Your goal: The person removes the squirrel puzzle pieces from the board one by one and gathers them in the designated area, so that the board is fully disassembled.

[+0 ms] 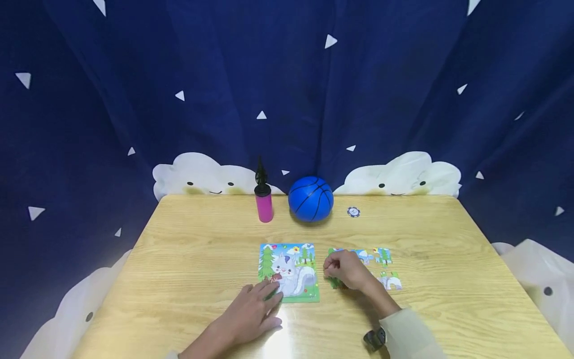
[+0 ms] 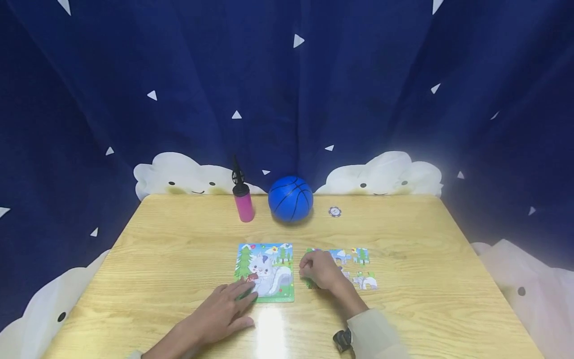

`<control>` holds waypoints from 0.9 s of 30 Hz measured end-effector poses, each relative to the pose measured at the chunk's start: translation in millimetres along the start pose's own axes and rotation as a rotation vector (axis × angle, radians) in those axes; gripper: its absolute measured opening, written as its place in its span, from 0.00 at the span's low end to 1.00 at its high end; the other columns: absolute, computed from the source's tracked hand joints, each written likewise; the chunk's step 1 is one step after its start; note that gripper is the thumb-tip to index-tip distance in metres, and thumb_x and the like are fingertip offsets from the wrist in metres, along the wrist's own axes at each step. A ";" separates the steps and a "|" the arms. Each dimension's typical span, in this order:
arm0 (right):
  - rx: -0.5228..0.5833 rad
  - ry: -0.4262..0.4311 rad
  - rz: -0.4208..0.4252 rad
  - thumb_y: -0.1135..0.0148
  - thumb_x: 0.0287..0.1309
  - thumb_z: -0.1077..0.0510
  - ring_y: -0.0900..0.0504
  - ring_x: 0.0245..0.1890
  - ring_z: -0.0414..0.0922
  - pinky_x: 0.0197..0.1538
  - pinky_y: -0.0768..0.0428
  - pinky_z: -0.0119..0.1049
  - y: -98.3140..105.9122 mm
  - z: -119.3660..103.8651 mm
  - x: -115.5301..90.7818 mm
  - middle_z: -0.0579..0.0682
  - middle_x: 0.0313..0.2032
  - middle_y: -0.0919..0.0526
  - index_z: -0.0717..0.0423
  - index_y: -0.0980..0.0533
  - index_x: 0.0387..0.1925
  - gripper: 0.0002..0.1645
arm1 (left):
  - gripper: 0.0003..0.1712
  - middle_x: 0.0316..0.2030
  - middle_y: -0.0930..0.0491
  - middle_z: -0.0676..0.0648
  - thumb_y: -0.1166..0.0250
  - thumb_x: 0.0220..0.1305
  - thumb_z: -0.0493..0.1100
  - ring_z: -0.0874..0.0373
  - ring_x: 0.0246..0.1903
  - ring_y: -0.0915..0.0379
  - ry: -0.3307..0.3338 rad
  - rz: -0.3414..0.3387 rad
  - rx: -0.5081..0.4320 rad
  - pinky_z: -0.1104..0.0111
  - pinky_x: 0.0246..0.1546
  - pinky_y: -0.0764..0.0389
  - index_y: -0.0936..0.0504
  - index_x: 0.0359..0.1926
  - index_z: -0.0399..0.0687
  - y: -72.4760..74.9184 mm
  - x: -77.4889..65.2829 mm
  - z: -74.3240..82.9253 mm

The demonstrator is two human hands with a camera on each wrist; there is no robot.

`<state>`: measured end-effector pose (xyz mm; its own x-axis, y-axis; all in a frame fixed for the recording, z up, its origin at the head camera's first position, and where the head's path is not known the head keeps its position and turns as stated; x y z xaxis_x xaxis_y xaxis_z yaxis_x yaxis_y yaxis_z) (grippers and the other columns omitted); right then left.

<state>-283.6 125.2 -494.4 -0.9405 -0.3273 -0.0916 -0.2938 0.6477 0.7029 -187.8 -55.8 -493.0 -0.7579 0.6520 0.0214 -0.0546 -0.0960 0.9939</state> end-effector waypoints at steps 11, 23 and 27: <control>0.026 0.117 -0.007 0.32 0.50 0.64 0.29 0.24 0.35 0.28 0.29 0.24 -33.2 -30.2 9.2 0.45 0.23 0.23 0.63 0.19 0.31 0.06 | 0.35 0.68 0.35 0.44 0.52 0.66 0.65 0.47 0.67 0.39 -0.082 0.012 0.012 0.53 0.62 0.32 0.30 0.65 0.49 -5.7 3.0 13.1; -0.030 0.091 -0.009 0.31 0.47 0.65 0.31 0.23 0.36 0.27 0.31 0.25 -43.7 -34.0 9.2 0.44 0.20 0.26 0.60 0.20 0.29 0.06 | 0.37 0.67 0.34 0.43 0.54 0.66 0.66 0.47 0.67 0.39 -0.089 -0.034 -0.001 0.56 0.64 0.32 0.30 0.65 0.47 -11.8 2.9 16.5; -0.022 0.088 -0.007 0.31 0.47 0.65 0.32 0.23 0.36 0.27 0.31 0.25 -44.0 -35.7 9.5 0.44 0.21 0.26 0.62 0.21 0.30 0.07 | 0.37 0.67 0.34 0.43 0.53 0.66 0.66 0.47 0.67 0.38 -0.091 -0.027 -0.001 0.57 0.64 0.32 0.29 0.64 0.47 -11.5 2.9 16.9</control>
Point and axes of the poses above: each hand's wrist, its own x-axis towards the middle knuckle, its own y-axis out of the back of the hand, z = x × y, the point moved 10 cm from there along x, towards the middle knuckle
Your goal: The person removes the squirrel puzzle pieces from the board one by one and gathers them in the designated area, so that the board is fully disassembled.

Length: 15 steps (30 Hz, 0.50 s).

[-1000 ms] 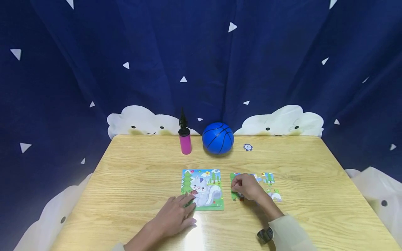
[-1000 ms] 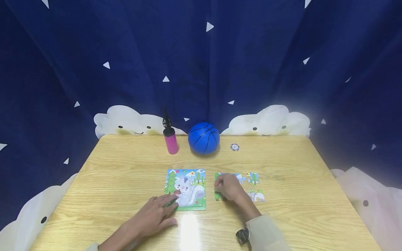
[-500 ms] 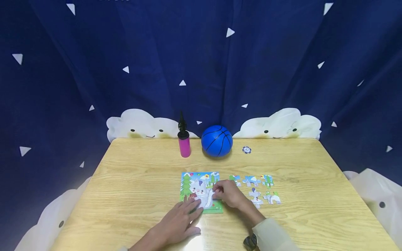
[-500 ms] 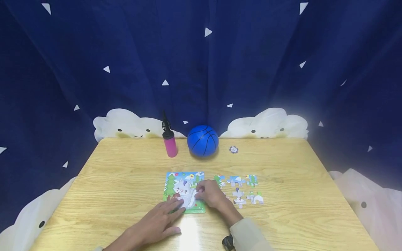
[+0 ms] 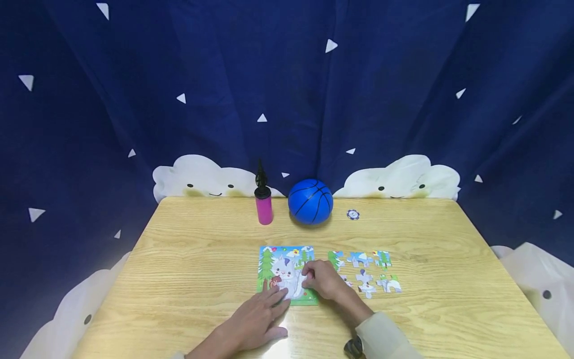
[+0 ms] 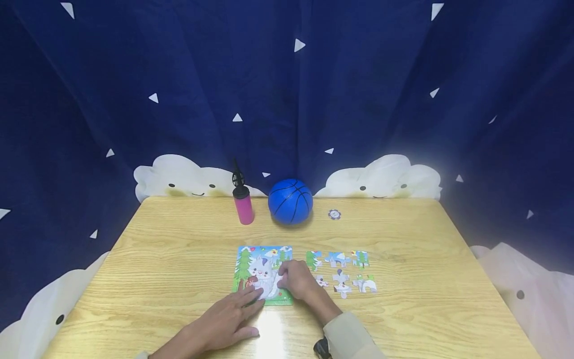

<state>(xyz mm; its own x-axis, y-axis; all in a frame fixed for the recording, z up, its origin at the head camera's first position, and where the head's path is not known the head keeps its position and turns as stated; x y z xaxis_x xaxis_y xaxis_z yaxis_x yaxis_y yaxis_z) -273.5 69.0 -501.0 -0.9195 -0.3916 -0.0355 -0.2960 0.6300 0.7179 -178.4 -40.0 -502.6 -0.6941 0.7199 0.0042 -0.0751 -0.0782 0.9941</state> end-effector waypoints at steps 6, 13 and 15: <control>-0.011 -0.005 -0.002 0.33 0.47 0.65 0.32 0.22 0.36 0.27 0.31 0.25 -0.3 1.1 1.6 0.45 0.20 0.26 0.59 0.21 0.28 0.04 | 0.34 0.65 0.31 0.43 0.52 0.67 0.63 0.47 0.65 0.36 -0.019 0.038 0.023 0.58 0.63 0.31 0.28 0.63 0.46 2.5 -0.3 2.3; 0.009 -0.021 -0.009 0.34 0.50 0.66 0.31 0.23 0.38 0.26 0.31 0.25 0.2 4.9 5.2 0.47 0.21 0.25 0.58 0.23 0.27 0.04 | 0.33 0.65 0.31 0.43 0.51 0.67 0.63 0.47 0.65 0.36 -0.009 0.027 0.005 0.57 0.63 0.30 0.27 0.63 0.46 2.6 0.9 1.3; 0.007 -0.024 -0.001 0.35 0.50 0.67 0.31 0.22 0.38 0.25 0.31 0.25 1.8 5.9 5.8 0.46 0.20 0.26 0.57 0.23 0.26 0.05 | 0.33 0.65 0.31 0.43 0.51 0.67 0.63 0.47 0.65 0.36 -0.013 0.029 0.003 0.57 0.63 0.31 0.27 0.62 0.46 3.0 1.4 1.5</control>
Point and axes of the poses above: each hand's wrist, its own x-axis towards the middle knuckle, its own y-axis out of the back of the hand, z = x × y, the point moved 10 cm from there along x, towards the middle knuckle
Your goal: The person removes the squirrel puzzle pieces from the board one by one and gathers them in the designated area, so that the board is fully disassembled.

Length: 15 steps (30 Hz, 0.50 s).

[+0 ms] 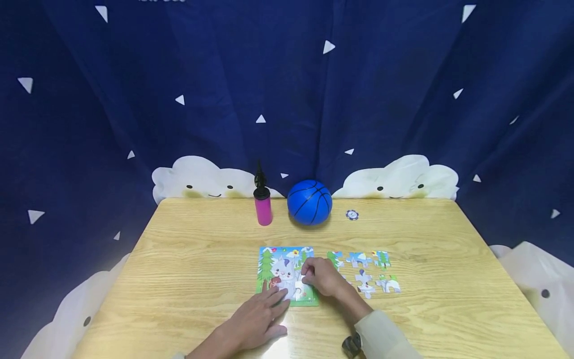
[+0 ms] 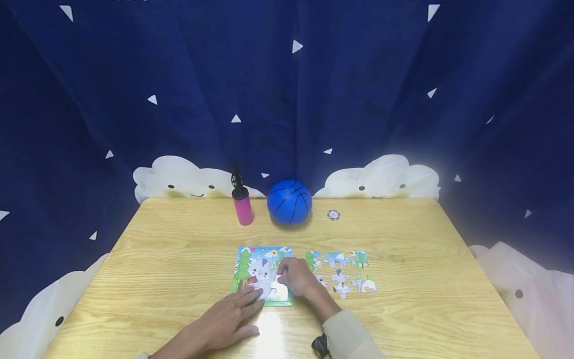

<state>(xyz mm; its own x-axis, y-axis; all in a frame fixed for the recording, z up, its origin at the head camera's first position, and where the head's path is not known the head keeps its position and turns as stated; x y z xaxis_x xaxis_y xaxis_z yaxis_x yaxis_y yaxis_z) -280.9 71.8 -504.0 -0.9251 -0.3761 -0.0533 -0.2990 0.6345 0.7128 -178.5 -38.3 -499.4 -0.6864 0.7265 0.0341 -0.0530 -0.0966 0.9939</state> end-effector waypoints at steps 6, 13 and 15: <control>0.086 -0.036 -0.020 0.38 0.53 0.67 0.32 0.17 0.37 0.20 0.35 0.24 4.5 -0.5 -2.1 0.44 0.17 0.27 0.57 0.24 0.26 0.05 | 0.33 0.64 0.29 0.43 0.49 0.66 0.62 0.47 0.64 0.34 -0.013 0.034 0.006 0.57 0.62 0.29 0.25 0.61 0.46 2.6 1.1 0.6; 0.129 -0.011 -0.007 0.39 0.52 0.69 0.36 0.16 0.35 0.20 0.38 0.23 18.2 -6.2 -7.8 0.43 0.17 0.29 0.59 0.24 0.26 0.04 | 0.32 0.64 0.29 0.43 0.48 0.65 0.62 0.47 0.64 0.34 -0.003 0.028 -0.004 0.57 0.62 0.30 0.25 0.60 0.46 2.6 1.5 0.3; 0.122 -0.013 -0.001 0.38 0.52 0.68 0.35 0.16 0.34 0.21 0.37 0.23 22.7 -3.9 -10.6 0.43 0.18 0.29 0.59 0.24 0.27 0.04 | 0.33 0.64 0.29 0.43 0.49 0.65 0.62 0.47 0.64 0.34 0.001 0.022 -0.008 0.58 0.63 0.30 0.25 0.61 0.46 2.2 1.3 0.3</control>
Point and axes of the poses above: each hand's wrist, its own x-axis towards the middle knuckle, its own y-axis out of the back of the hand, z = x × y, the point moved 10 cm from there along x, towards the middle knuckle
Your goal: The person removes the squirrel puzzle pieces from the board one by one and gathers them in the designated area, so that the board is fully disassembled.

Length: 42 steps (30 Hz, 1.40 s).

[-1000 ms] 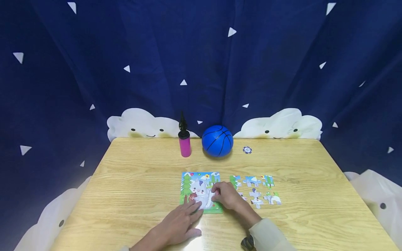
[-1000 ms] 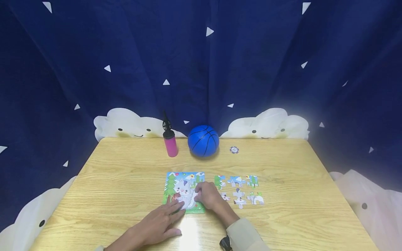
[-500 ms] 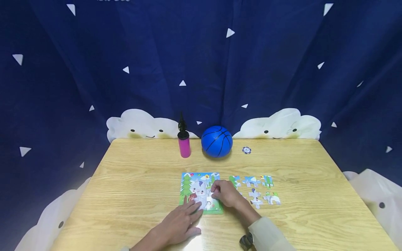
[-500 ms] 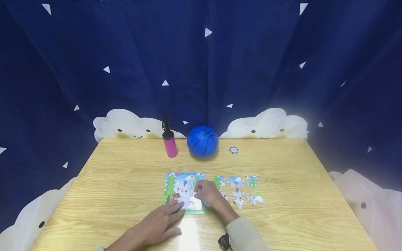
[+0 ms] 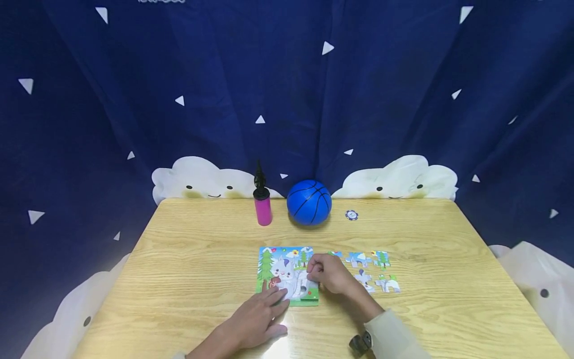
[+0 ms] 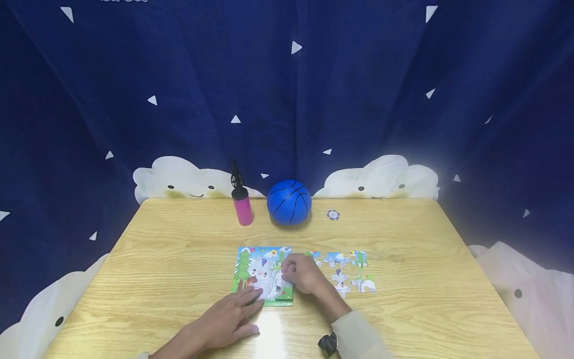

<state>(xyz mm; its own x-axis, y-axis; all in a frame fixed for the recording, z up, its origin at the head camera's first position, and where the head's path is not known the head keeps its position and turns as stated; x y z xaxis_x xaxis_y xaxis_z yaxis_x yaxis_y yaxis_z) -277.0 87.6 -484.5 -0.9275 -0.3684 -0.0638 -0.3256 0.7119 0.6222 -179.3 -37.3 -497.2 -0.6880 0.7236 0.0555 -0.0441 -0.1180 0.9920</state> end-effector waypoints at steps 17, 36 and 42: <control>0.006 0.000 -0.016 0.39 0.57 0.64 0.36 0.16 0.31 0.22 0.32 0.24 56.7 40.9 -48.3 0.46 0.19 0.26 0.60 0.25 0.30 0.03 | 0.33 0.65 0.32 0.43 0.49 0.66 0.62 0.46 0.65 0.36 0.027 -0.038 -0.015 0.56 0.63 0.31 0.27 0.63 0.47 -3.6 -0.3 -2.7; 0.039 -0.140 -0.030 0.38 0.56 0.62 0.31 0.23 0.33 0.28 0.30 0.26 103.3 105.7 -95.0 0.45 0.23 0.26 0.64 0.24 0.33 0.07 | 0.32 0.64 0.30 0.42 0.47 0.65 0.61 0.46 0.64 0.34 0.014 -0.012 -0.021 0.57 0.63 0.30 0.26 0.61 0.46 -1.4 0.7 0.0; 0.002 -0.176 -0.031 0.37 0.55 0.61 0.31 0.23 0.33 0.27 0.30 0.26 108.7 114.9 -105.3 0.46 0.23 0.25 0.62 0.23 0.32 0.06 | 0.34 0.64 0.31 0.41 0.46 0.64 0.61 0.44 0.64 0.35 0.021 -0.030 -0.048 0.54 0.62 0.30 0.27 0.62 0.45 -2.4 1.2 -1.3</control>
<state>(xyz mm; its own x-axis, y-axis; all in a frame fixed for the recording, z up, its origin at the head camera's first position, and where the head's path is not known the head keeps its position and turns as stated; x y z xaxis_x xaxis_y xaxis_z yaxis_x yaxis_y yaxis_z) -235.8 272.5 -499.8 -0.9347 -0.2803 -0.2185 -0.3549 0.7030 0.6164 -180.9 -37.1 -499.6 -0.7010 0.7128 0.0231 -0.0993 -0.1297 0.9866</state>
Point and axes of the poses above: each hand's wrist, its own x-axis towards the middle knuckle, its own y-axis out of the back of the hand, z = x × y, the point moved 10 cm from there along x, towards the middle knuckle
